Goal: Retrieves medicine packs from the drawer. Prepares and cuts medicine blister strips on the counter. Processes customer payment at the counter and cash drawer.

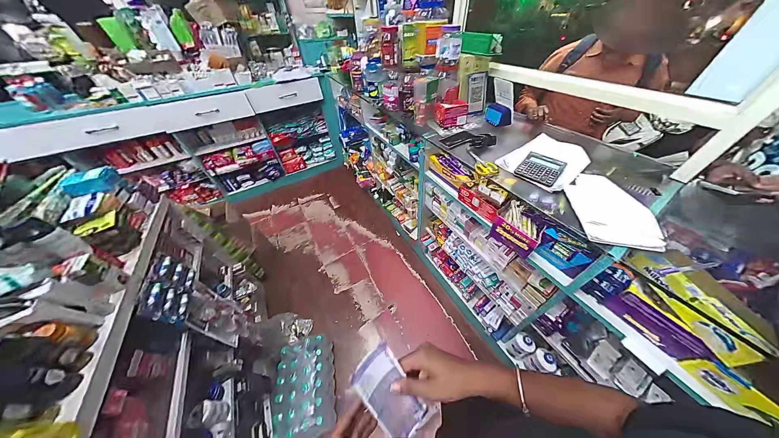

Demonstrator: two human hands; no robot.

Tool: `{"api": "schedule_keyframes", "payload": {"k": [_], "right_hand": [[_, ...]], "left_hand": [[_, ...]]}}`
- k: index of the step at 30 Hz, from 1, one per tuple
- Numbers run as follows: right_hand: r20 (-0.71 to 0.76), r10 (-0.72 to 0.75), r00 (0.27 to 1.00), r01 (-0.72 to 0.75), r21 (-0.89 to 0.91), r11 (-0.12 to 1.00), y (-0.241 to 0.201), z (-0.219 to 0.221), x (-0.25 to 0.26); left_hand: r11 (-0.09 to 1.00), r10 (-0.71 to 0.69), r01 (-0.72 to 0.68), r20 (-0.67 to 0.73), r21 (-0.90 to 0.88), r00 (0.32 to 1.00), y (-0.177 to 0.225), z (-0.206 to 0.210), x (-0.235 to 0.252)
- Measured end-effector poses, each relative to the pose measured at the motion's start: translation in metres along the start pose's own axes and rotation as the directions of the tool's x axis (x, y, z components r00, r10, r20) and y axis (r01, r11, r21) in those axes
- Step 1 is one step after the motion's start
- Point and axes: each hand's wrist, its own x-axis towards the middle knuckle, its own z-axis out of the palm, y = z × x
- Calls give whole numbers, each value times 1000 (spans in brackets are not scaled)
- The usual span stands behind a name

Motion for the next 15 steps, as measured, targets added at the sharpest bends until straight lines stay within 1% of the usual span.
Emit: {"api": "schedule_keyframes", "payload": {"k": [2, 4, 6, 8, 10, 12, 14, 15], "right_hand": [[-138, 159, 978, -140, 138, 981, 4, -10, -8], [-218, 277, 936, -208, 292, 934, 7, -19, -10], [-222, 334, 916, -235, 378, 896, 13, -25, -5], [-195, 360, 912, -269, 376, 886, 18, -33, 11], [-149, 369, 918, -294, 370, 881, 21, -33, 32], [-90, 347, 934, -291, 374, 880, 21, -30, 57], [-25, 317, 948, -283, 389, 877, 23, -21, 81], [21, 300, 954, -285, 383, 879, 25, -14, 93]], "left_hand": [[999, -32, 32, 15, 12, 999, 8, -1, 10], [996, -58, 58, -13, 66, 998, 13, -5, 14], [985, -82, 93, -84, 144, 993, 22, -9, 15], [966, -52, 106, -225, 237, 973, 29, -11, 19], [910, 49, 109, -366, 399, 930, 34, -27, 14], [832, 139, 162, -481, 531, 865, 43, -54, -1], [777, 201, 240, -591, 582, 782, 54, -84, -25], [762, 214, 295, -653, 577, 727, 61, -96, -40]]}}
